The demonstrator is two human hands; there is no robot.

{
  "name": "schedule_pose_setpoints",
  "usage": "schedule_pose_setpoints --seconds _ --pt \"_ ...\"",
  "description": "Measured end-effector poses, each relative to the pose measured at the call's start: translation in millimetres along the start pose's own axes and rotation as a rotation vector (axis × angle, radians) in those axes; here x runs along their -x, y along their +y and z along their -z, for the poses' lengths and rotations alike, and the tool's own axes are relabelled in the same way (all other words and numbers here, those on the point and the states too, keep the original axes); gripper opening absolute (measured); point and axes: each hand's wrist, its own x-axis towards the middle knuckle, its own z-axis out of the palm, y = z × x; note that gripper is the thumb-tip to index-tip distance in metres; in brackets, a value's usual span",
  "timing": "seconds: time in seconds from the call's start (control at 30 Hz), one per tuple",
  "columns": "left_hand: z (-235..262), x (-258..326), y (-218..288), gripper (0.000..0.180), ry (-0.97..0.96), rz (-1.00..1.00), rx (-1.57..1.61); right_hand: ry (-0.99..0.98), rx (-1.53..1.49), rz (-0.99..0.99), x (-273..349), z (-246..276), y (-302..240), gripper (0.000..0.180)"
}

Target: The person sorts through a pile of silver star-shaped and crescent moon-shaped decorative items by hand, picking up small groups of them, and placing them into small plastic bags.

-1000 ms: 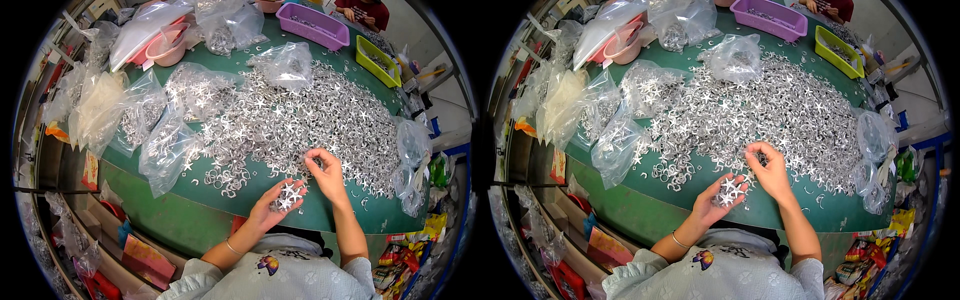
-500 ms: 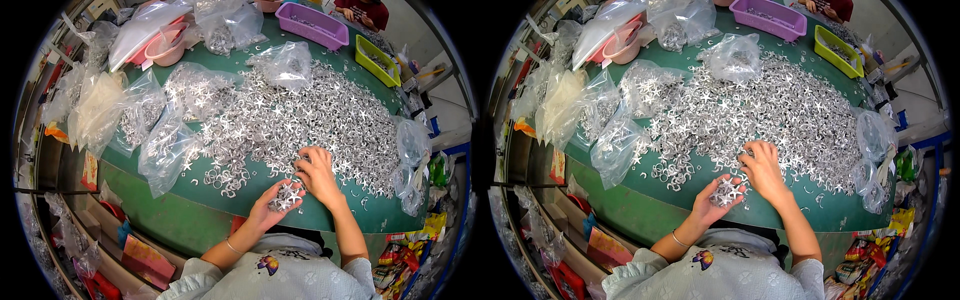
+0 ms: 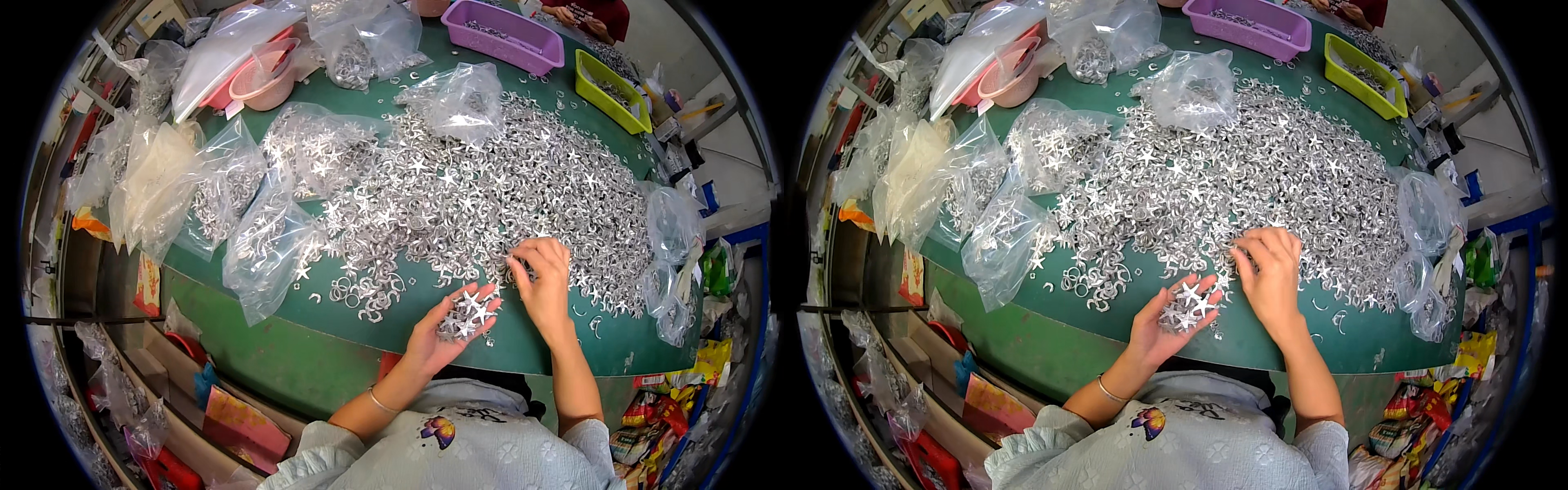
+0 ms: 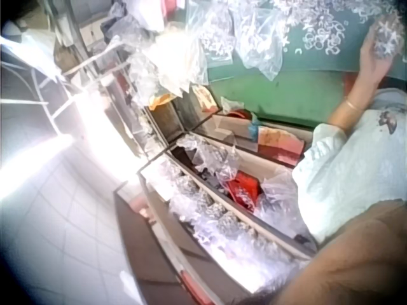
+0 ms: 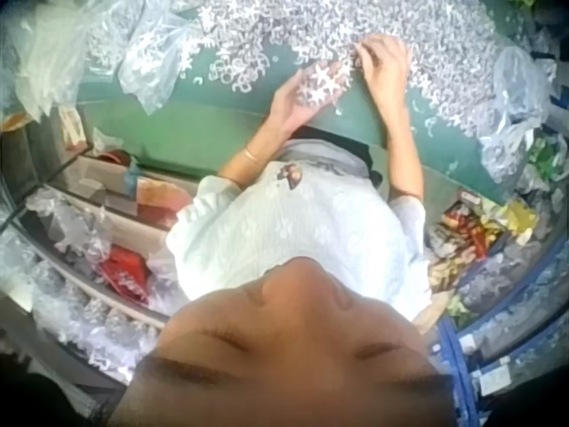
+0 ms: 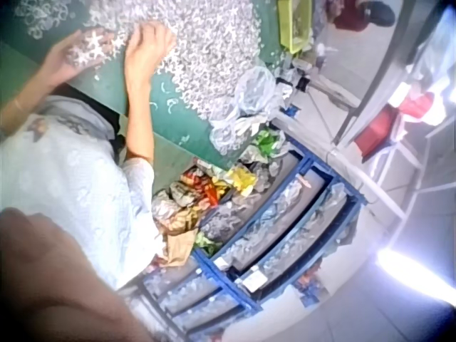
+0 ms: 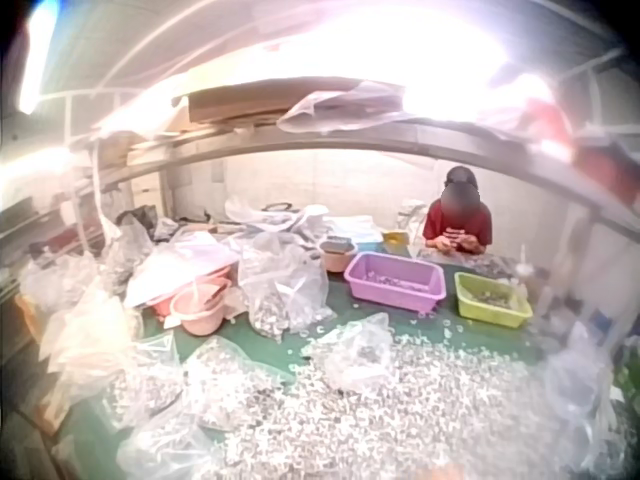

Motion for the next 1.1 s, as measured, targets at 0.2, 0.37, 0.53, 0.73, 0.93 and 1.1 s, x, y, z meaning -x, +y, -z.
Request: schedule_pose_setpoints --seconds 0.2,0.37,0.53,0.73,0.93,1.1 --pt "0 0 1 0.055 0.015 0.002 -0.003 -0.001 -0.221 -0.202 6 -2 12 0.007" --pt "1 -1 2 0.055 -0.01 0.004 -0.011 -0.057 -0.567 -0.394 10 -4 27 0.008" --pt "0 -3 1 0.055 -0.033 0.001 0.036 -0.201 -0.867 -0.357 14 9 7 0.007" --pt "2 -1 2 0.051 0.017 -0.01 0.011 -0.254 -0.657 -0.259 12 16 0 0.01" --pt "19 -1 -1 0.043 -0.07 -0.021 0.067 -0.413 -0.132 0.044 24 10 -2 0.027" --pt "16 0 -1 0.042 -0.046 -0.026 0.062 -0.435 -0.004 0.148 26 10 -2 0.028"
